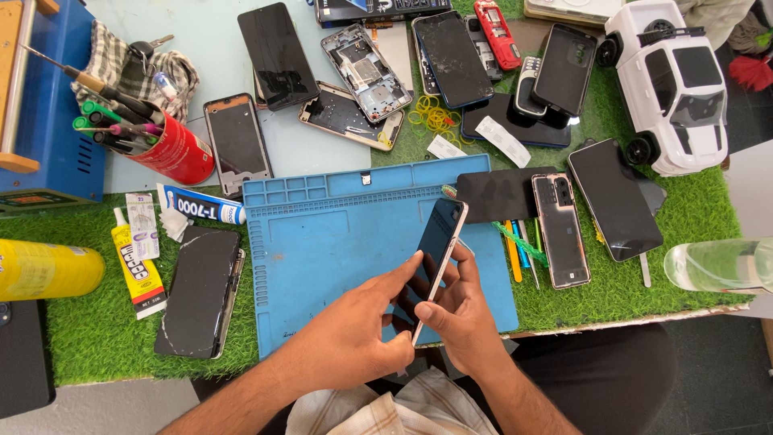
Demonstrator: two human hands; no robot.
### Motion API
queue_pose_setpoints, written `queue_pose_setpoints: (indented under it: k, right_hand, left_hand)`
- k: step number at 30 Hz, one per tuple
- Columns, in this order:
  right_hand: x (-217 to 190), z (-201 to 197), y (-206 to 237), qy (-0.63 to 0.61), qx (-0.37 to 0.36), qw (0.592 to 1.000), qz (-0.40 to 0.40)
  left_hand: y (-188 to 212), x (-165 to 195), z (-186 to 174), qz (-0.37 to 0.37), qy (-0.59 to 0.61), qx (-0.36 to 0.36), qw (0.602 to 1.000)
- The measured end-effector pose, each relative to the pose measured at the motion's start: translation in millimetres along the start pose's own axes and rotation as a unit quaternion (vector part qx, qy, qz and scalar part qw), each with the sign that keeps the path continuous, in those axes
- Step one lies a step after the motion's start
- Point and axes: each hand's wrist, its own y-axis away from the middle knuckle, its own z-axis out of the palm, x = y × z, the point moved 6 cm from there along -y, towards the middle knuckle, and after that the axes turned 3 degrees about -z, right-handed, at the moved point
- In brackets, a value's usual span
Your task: The person holds a pink smartphone, removes its back cover and battery, then uses a screwdriver to unscrew and work on the internal components of the opened phone on a blue repair mat, handling small parts and tools from the cluttered workbench.
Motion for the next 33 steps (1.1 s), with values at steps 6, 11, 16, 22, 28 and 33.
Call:
queue_pose_setpoints:
  k: [6,11,16,22,28,33]
  right_hand:
    - [4,1,-3,-0.037,-0.004,0.999,0.003]
    - [20,5,-2,-0.186,-0.010,0.979,0.086]
    - [42,13,0,-0.314,-0.021,0.935,0.163]
    - [52,11,7,-0.335,-0.038,0.925,0.176]
    - [53,6,7,-0.328,-0.022,0.928,0.176]
    - [45,13,5,-0.304,-0.042,0.940,0.151]
  left_hand:
    - [-4,-5,-2,0.013,-0.023,0.033,0.999]
    - [32,8,2,0.207,-0.225,0.272,0.912]
    - [44,9,12,0.333,-0.263,0.299,0.855]
    - [42,4,14,0.340,-0.265,0.294,0.853]
    - [39,3,15,0.345,-0.271,0.292,0.850]
    - [38,1,14,0.338,-0.252,0.283,0.861]
